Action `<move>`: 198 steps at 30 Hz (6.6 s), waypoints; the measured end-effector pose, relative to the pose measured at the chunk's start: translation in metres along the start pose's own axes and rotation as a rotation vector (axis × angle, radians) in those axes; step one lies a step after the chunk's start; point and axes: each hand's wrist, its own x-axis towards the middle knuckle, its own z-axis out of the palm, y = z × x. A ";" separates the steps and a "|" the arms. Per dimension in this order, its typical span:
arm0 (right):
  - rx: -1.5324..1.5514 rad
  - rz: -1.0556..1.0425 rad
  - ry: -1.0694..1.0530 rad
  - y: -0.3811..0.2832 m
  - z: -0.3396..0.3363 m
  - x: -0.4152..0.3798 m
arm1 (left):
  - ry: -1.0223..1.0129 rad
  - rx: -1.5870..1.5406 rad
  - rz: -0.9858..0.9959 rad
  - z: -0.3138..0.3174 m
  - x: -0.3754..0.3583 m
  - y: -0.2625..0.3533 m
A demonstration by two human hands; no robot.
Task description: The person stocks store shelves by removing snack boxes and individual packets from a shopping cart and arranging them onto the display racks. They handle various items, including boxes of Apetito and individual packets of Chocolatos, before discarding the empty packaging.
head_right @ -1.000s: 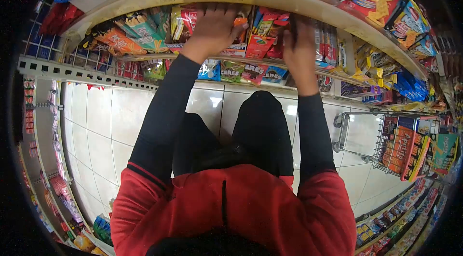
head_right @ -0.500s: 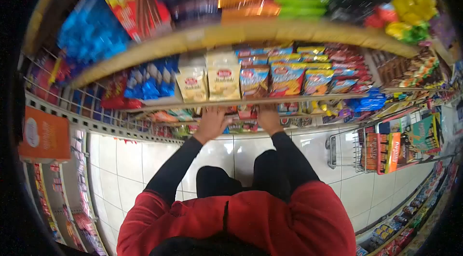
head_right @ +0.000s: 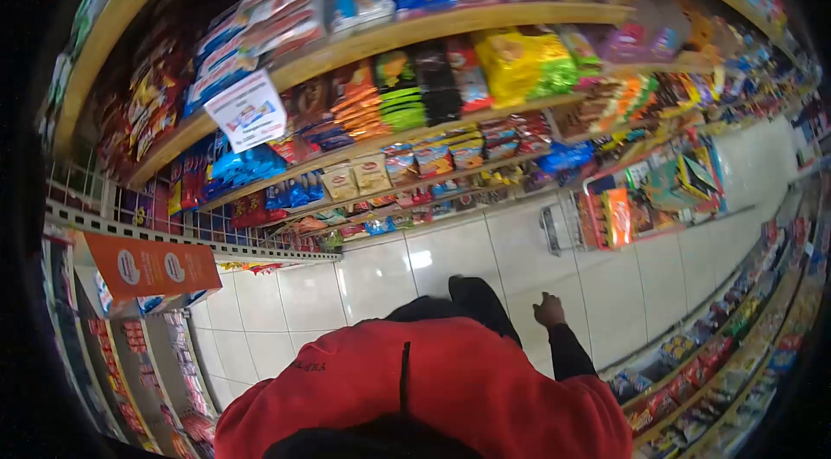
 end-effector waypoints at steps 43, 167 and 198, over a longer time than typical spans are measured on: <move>0.407 -0.099 0.896 0.357 -0.432 0.100 | 0.559 -0.386 0.920 -0.098 0.035 0.654; 0.405 -1.108 -0.450 0.216 -0.423 0.063 | 1.102 -0.454 0.883 -0.064 -0.092 0.773; -0.147 -0.659 0.575 -0.069 -0.097 0.377 | 0.958 -1.560 0.352 0.122 -0.007 0.373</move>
